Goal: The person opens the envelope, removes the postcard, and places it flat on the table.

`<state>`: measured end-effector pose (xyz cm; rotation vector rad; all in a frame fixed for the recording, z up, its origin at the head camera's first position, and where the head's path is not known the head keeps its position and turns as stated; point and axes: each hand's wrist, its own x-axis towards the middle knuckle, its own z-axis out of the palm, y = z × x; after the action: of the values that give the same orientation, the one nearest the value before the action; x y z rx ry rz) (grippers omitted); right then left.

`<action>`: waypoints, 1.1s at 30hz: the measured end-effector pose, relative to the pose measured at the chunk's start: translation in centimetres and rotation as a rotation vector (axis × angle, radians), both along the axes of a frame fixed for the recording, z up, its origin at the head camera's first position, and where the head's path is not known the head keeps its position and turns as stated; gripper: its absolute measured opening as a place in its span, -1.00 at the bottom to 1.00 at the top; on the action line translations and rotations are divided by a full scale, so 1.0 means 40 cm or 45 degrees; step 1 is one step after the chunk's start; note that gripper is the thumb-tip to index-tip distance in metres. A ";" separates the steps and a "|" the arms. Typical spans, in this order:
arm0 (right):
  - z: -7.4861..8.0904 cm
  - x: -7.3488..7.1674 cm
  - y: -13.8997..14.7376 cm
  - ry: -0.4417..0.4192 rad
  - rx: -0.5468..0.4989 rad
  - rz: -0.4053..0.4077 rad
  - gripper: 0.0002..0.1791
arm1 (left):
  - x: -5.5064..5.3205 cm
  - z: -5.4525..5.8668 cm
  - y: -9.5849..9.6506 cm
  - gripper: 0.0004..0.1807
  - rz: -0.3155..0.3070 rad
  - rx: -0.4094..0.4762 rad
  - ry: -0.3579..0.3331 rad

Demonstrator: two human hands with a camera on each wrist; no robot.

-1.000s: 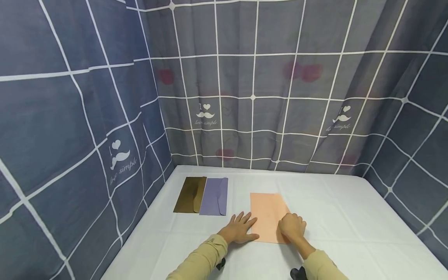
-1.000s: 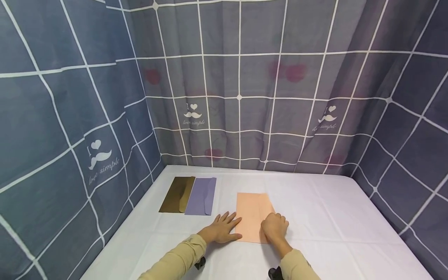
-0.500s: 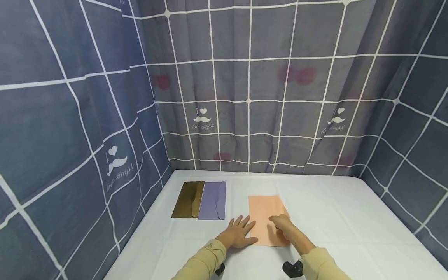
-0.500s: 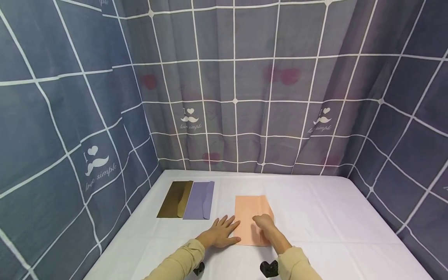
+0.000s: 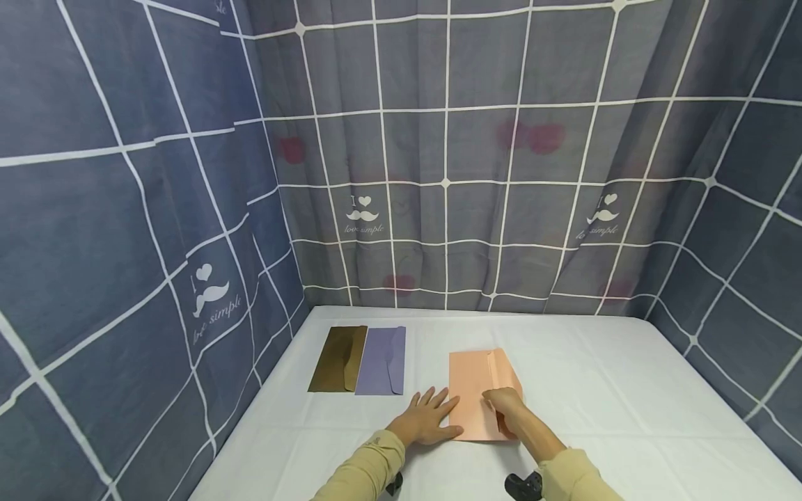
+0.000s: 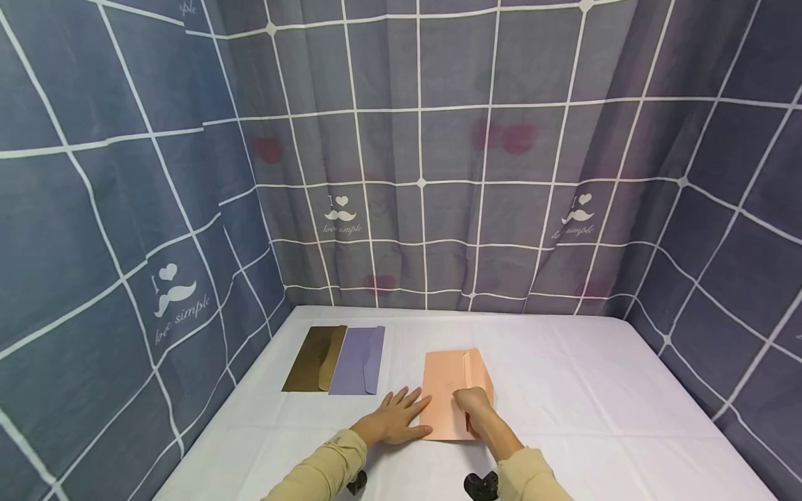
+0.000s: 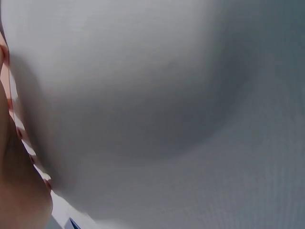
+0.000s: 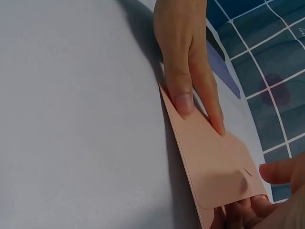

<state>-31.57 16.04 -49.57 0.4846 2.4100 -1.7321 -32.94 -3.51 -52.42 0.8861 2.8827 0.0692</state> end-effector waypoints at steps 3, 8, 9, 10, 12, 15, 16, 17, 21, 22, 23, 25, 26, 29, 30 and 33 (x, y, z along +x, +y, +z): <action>0.000 0.002 0.001 -0.028 -0.064 -0.051 -0.56 | -0.002 -0.006 0.003 -0.24 0.016 -0.006 -0.002; 0.009 0.006 0.000 -0.079 -0.159 -0.096 -0.54 | -0.005 -0.007 0.002 -0.23 0.030 0.006 -0.005; 0.010 0.007 0.001 -0.088 -0.168 -0.095 -0.54 | -0.004 -0.007 0.003 -0.23 0.028 0.007 -0.005; 0.010 0.008 0.003 -0.091 -0.178 -0.092 -0.53 | -0.003 -0.007 0.002 -0.23 0.027 0.006 -0.006; 0.007 0.009 0.008 -0.061 -0.190 -0.079 -0.50 | -0.001 -0.006 0.003 -0.23 0.026 0.002 -0.005; 0.003 0.011 0.015 0.027 -0.190 -0.035 -0.40 | 0.002 -0.007 0.003 -0.23 0.027 -0.008 0.003; 0.002 0.011 0.018 0.071 -0.196 -0.017 -0.36 | 0.002 -0.008 0.003 -0.23 0.028 -0.011 0.003; 0.000 0.011 0.020 0.109 -0.199 -0.005 -0.34 | 0.003 -0.008 0.003 -0.23 0.029 -0.012 0.003; -0.003 0.005 0.026 0.189 -0.200 0.017 -0.30 | 0.002 -0.010 0.005 -0.23 0.036 -0.021 0.001; -0.005 0.003 0.027 0.199 -0.186 0.005 -0.30 | 0.002 -0.010 0.005 -0.24 0.038 -0.021 -0.002; -0.007 0.000 0.028 0.205 -0.163 -0.008 -0.31 | 0.001 -0.010 0.006 -0.23 0.040 -0.022 -0.004; -0.010 -0.003 0.031 0.215 -0.119 -0.018 -0.31 | 0.000 -0.011 0.006 -0.23 0.040 -0.023 -0.007; -0.012 -0.005 0.033 0.220 -0.096 -0.021 -0.31 | 0.000 -0.010 0.006 -0.23 0.040 -0.022 -0.009; -0.015 -0.003 0.039 0.231 -0.037 -0.017 -0.30 | 0.000 -0.007 0.005 -0.24 0.043 -0.021 -0.015; -0.015 -0.002 0.041 0.229 -0.016 -0.013 -0.30 | 0.001 -0.006 0.005 -0.24 0.043 -0.021 -0.017; -0.016 0.001 0.048 0.227 0.092 -0.006 -0.25 | 0.001 -0.005 0.004 -0.24 0.042 -0.013 -0.022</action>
<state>-31.54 17.96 -50.19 0.3582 2.6023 -1.7649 -32.92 -3.36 -52.64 0.8326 2.8789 0.0654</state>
